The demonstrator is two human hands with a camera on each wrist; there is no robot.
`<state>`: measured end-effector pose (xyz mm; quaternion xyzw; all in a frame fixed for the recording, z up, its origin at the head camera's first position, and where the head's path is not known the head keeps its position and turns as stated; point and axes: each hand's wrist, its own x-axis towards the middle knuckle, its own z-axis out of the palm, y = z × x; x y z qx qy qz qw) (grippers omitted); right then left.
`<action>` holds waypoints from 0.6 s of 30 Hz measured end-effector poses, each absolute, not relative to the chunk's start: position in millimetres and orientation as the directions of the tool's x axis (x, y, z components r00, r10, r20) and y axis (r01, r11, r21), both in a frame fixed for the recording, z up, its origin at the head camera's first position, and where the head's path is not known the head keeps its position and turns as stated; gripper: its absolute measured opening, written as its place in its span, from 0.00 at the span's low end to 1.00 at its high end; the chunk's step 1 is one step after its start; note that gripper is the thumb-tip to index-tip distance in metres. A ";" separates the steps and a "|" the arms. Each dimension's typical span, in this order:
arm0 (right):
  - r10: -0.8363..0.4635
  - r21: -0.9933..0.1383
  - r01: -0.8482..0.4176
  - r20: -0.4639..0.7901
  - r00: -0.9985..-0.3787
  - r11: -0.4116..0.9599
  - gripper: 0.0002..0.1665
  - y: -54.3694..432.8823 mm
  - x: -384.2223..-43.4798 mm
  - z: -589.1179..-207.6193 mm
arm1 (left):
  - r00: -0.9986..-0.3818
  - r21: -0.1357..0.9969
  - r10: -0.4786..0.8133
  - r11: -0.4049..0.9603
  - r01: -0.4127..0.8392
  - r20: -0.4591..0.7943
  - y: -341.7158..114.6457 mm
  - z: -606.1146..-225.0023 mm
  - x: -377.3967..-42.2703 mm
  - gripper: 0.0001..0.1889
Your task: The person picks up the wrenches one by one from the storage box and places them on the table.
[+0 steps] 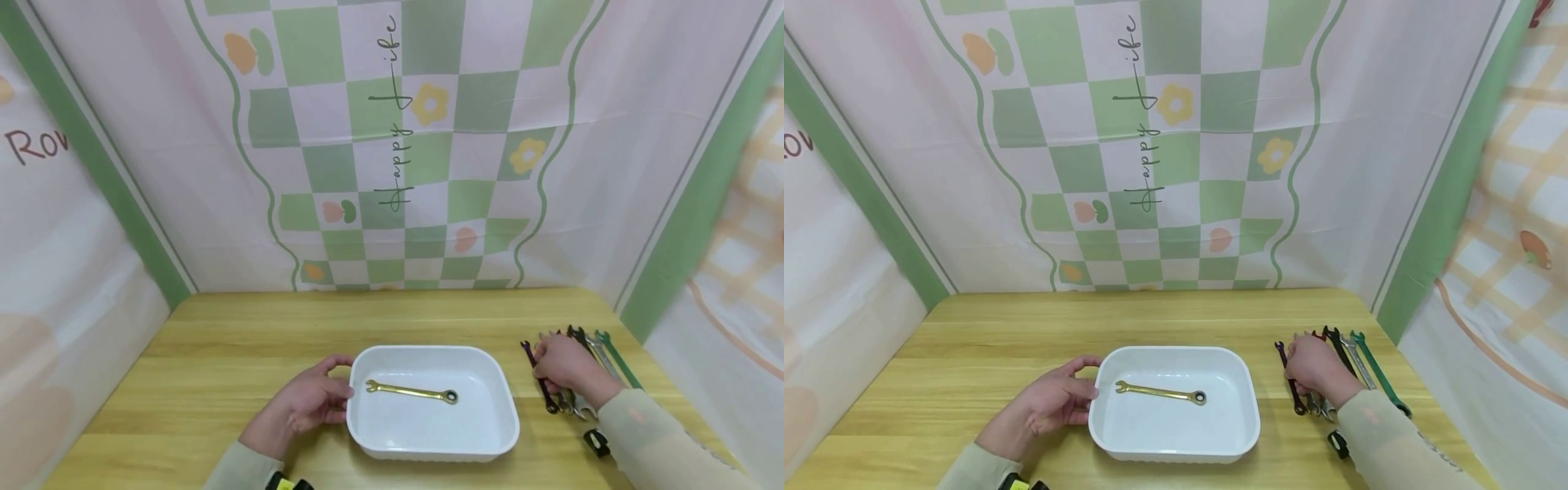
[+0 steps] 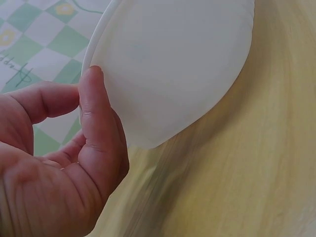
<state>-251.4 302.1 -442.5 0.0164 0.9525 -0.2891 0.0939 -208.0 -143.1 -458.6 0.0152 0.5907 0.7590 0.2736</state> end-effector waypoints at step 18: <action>-0.007 -0.456 0.088 -0.203 -0.979 0.885 0.11 306.1 -253.5 -444.4 | -0.849 0.904 0.429 -0.145 -0.403 -0.310 -142.7 -457.9 -209.0 0.32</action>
